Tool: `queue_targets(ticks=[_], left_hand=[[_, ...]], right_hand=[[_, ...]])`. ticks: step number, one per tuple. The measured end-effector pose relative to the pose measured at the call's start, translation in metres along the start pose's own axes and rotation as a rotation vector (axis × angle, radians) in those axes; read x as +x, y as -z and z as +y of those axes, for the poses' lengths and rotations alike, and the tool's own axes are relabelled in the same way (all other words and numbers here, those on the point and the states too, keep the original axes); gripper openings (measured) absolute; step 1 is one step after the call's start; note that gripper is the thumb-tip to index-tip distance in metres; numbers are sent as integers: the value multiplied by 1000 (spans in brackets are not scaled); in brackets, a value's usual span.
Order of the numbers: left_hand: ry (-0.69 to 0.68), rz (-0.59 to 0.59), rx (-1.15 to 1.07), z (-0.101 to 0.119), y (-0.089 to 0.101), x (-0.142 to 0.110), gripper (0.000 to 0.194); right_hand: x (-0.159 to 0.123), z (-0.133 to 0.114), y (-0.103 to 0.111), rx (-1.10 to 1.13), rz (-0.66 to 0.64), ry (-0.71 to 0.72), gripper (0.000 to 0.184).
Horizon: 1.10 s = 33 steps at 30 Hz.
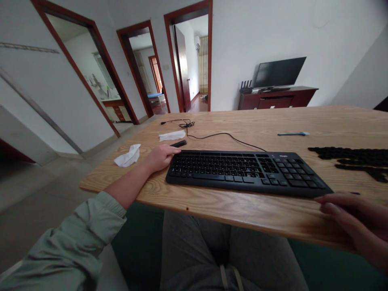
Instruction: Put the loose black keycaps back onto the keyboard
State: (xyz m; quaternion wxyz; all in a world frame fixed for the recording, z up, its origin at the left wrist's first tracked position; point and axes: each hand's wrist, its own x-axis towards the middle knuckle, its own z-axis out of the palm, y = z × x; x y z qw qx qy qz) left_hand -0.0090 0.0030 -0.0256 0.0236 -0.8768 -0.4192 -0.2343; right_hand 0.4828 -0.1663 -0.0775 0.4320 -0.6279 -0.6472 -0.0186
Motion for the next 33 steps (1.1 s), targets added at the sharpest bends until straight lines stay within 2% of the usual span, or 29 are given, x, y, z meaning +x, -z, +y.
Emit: queue_targets(ticks=[3,6,10,15,19,21,24,30,33], left_hand=[[17,2,14,1,0,0,32],[14,-21,15,3,0,1,34],[24,-33,25,6,2,2,35],[114,49,39,16,9,9,25],[56,-90,112,29,12,22,19],[55,-131,211,34,9,28,18],[90,-122,299,38,3,32,14],[187,-111,269,36,-6,34,11],[181,-147,254,33,-8,38,11]], right_hand=[[-3,-18,1,173,-58,-53,14],[1,-28,5,157,-101,-34,17],[6,-29,9,114,-218,28,21],[-2,-42,4,228,-99,-118,14],[-3,-50,3,236,-84,-112,11],[-1,-51,4,218,-107,-86,11],[2,-47,5,191,-149,-65,14],[6,-29,5,140,-296,74,19],[8,-27,4,80,-295,129,23]])
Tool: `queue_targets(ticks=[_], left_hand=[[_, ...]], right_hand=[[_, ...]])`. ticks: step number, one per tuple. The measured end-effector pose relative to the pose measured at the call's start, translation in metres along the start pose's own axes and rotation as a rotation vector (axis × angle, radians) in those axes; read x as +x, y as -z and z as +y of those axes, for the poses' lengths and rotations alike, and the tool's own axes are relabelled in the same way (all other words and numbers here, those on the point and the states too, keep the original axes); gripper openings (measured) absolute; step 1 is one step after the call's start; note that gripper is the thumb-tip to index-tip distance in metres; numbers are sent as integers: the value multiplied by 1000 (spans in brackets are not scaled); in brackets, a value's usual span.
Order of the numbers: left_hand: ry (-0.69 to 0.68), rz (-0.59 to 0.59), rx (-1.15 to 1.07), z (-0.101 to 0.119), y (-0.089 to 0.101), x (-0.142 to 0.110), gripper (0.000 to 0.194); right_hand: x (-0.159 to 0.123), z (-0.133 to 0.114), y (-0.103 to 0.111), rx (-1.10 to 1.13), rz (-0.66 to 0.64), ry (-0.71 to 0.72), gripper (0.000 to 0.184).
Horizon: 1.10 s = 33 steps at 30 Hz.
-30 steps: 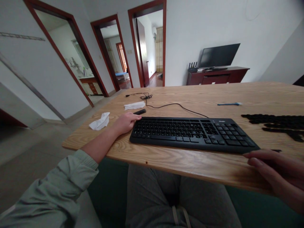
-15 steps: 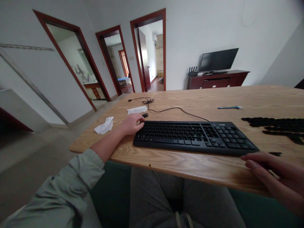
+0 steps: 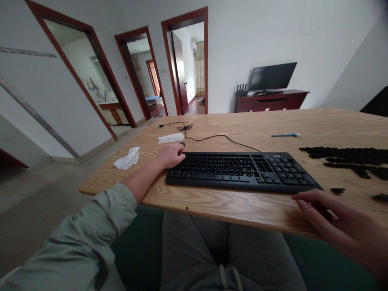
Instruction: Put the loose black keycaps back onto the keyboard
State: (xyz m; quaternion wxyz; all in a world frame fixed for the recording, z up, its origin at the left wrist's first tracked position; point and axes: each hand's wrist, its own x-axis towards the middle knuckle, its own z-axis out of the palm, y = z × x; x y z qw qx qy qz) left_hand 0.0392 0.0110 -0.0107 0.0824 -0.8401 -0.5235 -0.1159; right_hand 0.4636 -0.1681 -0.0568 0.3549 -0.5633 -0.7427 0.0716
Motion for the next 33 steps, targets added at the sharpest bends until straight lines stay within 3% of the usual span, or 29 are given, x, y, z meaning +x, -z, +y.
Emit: queue_targets(ticks=[6,14,20,24,28,33], left_hand=[[-28,-57,-40,-4,-3,9,13],[-45,-36,-67,-6,-6,9,14],[47,101,-200,-7,-6,-1,18],[186,179,-467,-26,4,-10,23],[226,59,-531,-45,20,-23,12],[150,-131,-501,-35,30,-33,23]], right_hand=[[3,4,-2,-80,-63,85,26],[1,14,1,-41,-95,86,28],[2,-12,-4,52,-44,-63,24],[0,-28,-4,85,34,-137,19],[0,-31,-4,61,51,-139,18],[-1,-25,-5,54,40,-144,20]])
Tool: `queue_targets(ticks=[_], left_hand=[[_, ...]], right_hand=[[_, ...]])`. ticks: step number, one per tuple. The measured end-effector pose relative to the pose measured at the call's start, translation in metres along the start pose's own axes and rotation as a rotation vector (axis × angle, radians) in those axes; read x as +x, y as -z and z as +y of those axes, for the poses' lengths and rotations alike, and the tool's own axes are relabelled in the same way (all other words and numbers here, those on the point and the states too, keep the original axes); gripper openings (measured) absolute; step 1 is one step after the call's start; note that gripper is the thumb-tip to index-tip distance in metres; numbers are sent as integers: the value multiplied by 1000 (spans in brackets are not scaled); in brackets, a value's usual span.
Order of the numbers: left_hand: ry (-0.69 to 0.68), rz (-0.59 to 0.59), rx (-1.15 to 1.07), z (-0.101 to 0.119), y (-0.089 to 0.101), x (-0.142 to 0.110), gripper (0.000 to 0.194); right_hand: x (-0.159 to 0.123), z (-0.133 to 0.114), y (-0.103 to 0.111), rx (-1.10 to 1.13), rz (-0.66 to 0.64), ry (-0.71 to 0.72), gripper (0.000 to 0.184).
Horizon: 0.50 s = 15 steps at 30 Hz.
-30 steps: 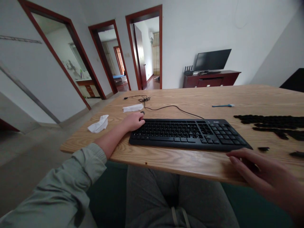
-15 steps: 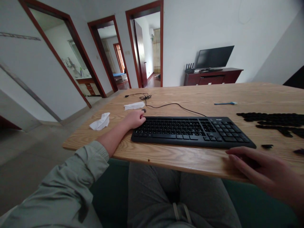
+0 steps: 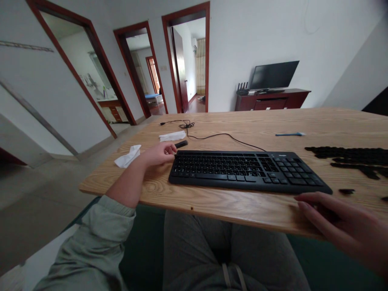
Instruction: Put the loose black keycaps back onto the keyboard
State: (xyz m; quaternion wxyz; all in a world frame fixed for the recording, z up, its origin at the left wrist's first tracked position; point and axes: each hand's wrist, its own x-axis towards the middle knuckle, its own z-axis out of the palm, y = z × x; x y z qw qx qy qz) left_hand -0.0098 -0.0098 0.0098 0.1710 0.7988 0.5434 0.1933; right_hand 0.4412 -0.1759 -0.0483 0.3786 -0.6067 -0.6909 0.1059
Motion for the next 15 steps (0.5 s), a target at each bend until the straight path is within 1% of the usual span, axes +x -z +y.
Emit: queue_targets(ticks=[4,6,8,9,11,12,15], left_hand=[[-23,-40,75,8,-3,0,23],[-20,-17,106,14,-2,3,24],[-57,23,110,28,-1,7,26],[-98,24,102,39,-2,9,27],[-191,25,67,70,-8,13,28],[-234,29,44,89,-13,15,27],[-409,-33,-86,152,-35,26,22]], right_hand=[[-2,3,-1,-24,-48,20,23],[-2,2,1,-3,-52,39,26],[2,0,9,28,-51,71,27],[5,-1,15,35,-60,96,27],[16,-4,30,18,-50,170,23],[24,-6,38,-3,-30,218,21],[51,-13,59,-80,45,363,19]])
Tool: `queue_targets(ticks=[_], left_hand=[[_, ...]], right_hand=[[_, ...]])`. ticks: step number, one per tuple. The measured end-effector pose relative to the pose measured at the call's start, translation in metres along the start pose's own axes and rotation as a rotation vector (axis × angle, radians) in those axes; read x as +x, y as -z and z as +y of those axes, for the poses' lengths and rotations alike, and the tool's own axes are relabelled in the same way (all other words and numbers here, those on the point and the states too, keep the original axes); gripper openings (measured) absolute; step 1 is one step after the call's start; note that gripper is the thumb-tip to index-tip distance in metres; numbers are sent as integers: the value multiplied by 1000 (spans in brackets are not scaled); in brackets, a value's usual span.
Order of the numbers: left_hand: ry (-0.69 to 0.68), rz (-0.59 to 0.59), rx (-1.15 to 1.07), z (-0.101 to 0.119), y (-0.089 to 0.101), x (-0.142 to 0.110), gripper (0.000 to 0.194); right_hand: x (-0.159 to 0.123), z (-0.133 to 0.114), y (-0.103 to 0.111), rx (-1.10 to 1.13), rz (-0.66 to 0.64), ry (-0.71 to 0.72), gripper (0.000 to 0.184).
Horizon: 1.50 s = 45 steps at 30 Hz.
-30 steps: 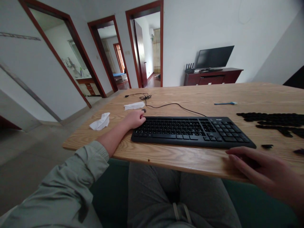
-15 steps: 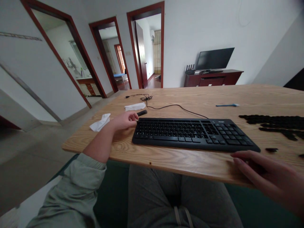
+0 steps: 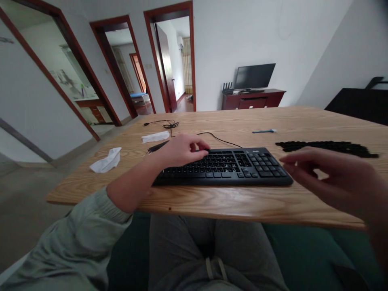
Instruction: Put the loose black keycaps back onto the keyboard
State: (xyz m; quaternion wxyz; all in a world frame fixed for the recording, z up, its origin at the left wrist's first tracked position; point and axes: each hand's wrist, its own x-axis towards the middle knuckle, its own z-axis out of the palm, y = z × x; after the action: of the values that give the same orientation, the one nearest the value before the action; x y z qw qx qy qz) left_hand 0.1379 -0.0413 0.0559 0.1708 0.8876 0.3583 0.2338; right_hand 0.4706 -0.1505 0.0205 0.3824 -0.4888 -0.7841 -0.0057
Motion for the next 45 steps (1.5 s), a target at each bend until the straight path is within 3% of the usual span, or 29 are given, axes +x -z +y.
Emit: queue_targets(ticks=[5,9,11,15,19,25,27,30,32,36,40,42,45], left_hand=[[-187,54,-338,68,-41,65,22],[-221,69,-348,100,-53,113,19],[-214,67,-309,111,-54,136,20],[-169,-13,-243,133,-51,172,25],[-39,-97,-174,154,-37,198,25],[13,-170,-1,162,-12,201,26],[24,-182,-18,149,-6,187,29],[103,-58,-48,110,7,154,28],[139,75,-81,70,16,129,29],[234,314,-133,-29,27,83,24],[387,442,-130,-117,27,45,20],[438,377,-49,-145,30,30,28],[515,326,76,-165,37,13,35]], right_hand=[[45,8,18,-114,-13,214,30],[68,25,43,-201,36,380,25],[76,36,59,-239,31,433,32],[92,60,84,-298,4,456,54],[107,76,95,-456,73,431,60],[117,78,86,-490,79,364,65],[109,76,75,-414,63,352,64],[86,72,53,-233,73,242,49],[71,69,37,-87,32,143,38],[58,59,6,94,-150,32,35],[64,51,-20,120,-274,-19,33],[67,50,-29,126,-294,-39,31],[68,53,-37,125,-291,-74,28]])
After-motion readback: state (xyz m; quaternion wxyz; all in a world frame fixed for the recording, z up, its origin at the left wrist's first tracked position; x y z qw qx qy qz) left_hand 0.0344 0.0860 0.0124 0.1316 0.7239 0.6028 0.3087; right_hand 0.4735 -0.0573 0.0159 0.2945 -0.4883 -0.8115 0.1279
